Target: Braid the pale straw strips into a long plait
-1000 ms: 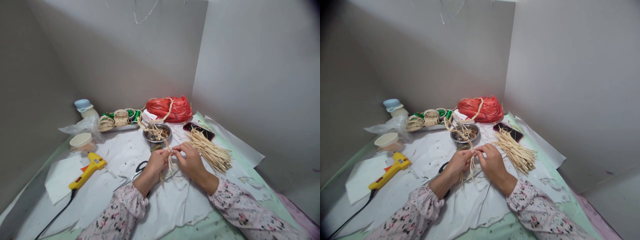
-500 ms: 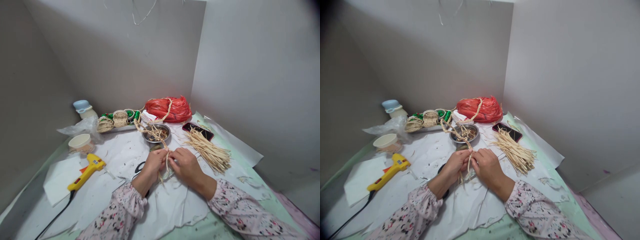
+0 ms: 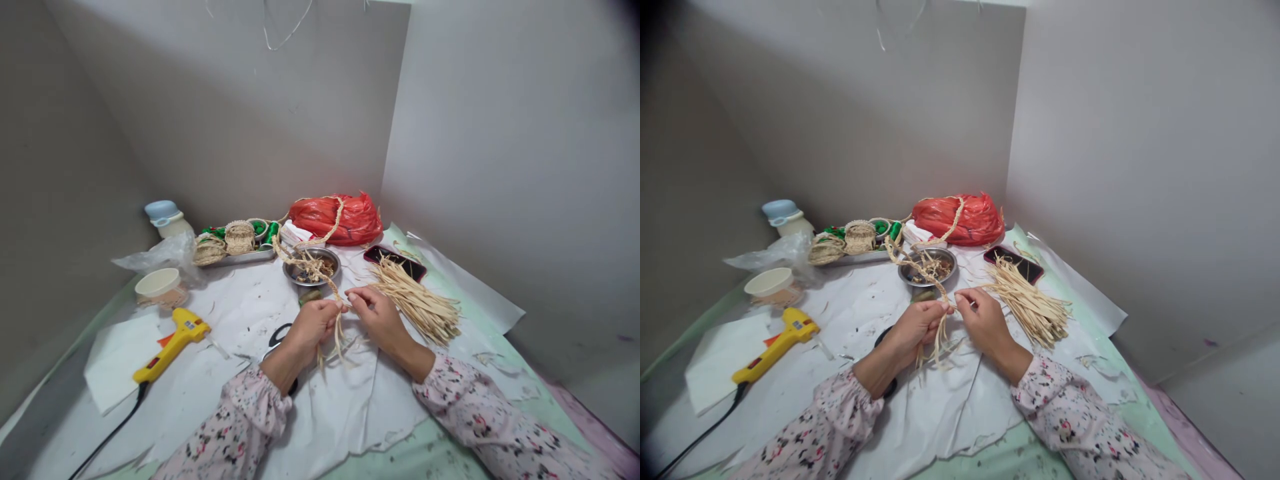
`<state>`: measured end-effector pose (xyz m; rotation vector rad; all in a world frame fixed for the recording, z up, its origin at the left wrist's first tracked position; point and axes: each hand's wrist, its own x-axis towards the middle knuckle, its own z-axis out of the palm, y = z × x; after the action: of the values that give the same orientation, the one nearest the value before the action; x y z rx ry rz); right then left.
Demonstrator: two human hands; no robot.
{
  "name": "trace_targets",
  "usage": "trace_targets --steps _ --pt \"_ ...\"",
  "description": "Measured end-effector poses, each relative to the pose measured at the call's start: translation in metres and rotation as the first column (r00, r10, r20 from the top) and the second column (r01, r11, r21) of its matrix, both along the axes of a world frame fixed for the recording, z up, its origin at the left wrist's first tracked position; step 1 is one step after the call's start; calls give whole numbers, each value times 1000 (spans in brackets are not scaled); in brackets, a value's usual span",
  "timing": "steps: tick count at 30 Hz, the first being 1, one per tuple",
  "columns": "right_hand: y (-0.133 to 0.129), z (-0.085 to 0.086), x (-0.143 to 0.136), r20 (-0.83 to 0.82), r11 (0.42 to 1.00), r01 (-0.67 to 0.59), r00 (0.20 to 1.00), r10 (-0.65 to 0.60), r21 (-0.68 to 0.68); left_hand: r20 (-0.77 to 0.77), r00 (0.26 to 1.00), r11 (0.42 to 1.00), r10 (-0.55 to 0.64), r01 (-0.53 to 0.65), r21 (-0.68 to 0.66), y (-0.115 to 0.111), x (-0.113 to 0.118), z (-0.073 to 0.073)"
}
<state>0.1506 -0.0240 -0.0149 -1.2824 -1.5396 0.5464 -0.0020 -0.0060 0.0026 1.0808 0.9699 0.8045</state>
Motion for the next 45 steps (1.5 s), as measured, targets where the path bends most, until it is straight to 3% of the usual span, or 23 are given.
trace_targets --steps 3,6,11,15,19,22,25,31,36,40,43,45 --pt "2 -4 -1 -22 990 -98 995 97 -99 -8 1000 999 -28 28 22 -2 1 0" --pt "1 -5 -3 23 987 -120 992 123 -110 -27 999 999 -30 31 32 -1 1 -1" --pt "5 10 7 321 998 48 945 -55 30 -17 1000 999 -8 9 45 4 -1 -5" --pt "7 38 34 681 965 262 705 -198 10 -5 1000 999 -11 11 40 6 -3 -8" --pt "2 61 57 888 902 426 439 -138 -71 -13 1000 1000 0 0 17 4 -3 -7" --pt "-2 65 64 936 870 485 338 -96 -86 -23 1000 1000 3 -3 10 3 -3 -5" --pt "-3 62 66 951 851 516 300 -71 -100 -20 1000 1000 -7 7 14 3 -3 -5" --pt "-2 65 72 933 853 510 349 -90 -108 -10 1000 1000 -13 14 13 4 -4 -8" --pt "-3 78 74 888 850 496 454 -80 -176 -10 1000 1000 -5 5 3 4 -3 -7" --pt "1 78 73 843 853 461 535 -49 -244 -7 1000 1000 -2 2 2 3 -2 -6" --pt "8 72 73 767 890 370 641 -36 -267 2 1000 1000 -6 6 2 3 -2 -6" --pt "11 68 71 645 927 238 764 6 -290 11 1000 1000 -12 12 -5 3 -2 -6"
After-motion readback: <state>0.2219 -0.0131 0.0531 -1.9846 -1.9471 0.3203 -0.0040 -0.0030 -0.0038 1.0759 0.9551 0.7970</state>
